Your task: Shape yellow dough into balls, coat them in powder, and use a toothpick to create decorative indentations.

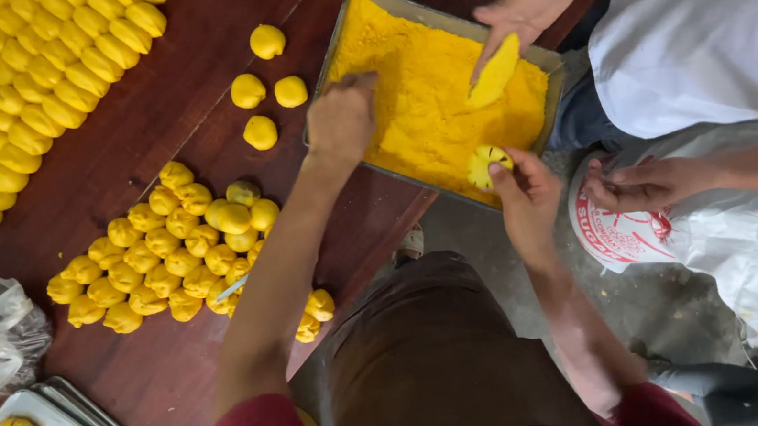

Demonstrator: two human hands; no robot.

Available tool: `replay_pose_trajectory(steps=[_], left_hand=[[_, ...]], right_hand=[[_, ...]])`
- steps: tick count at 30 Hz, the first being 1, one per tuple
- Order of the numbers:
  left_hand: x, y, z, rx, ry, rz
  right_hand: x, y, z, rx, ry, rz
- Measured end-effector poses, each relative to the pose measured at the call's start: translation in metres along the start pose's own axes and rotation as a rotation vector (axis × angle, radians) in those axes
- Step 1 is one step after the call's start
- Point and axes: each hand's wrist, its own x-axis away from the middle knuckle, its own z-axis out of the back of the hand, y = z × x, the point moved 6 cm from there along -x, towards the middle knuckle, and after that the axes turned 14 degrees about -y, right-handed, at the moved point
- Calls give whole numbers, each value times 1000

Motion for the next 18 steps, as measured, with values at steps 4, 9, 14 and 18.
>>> replay_pose_trajectory(steps=[4, 9, 14, 18], left_hand=[[52, 9, 53, 262, 459, -156], [112, 7, 50, 375, 620, -140], [170, -4, 20, 528, 678, -89], [208, -22, 3, 692, 664, 108]], right_hand=[[-26, -114, 3, 156, -46, 260], [-50, -163, -19, 416, -109, 596], [-80, -26, -49, 722, -484, 522], [-72, -41, -46, 728, -526, 528]])
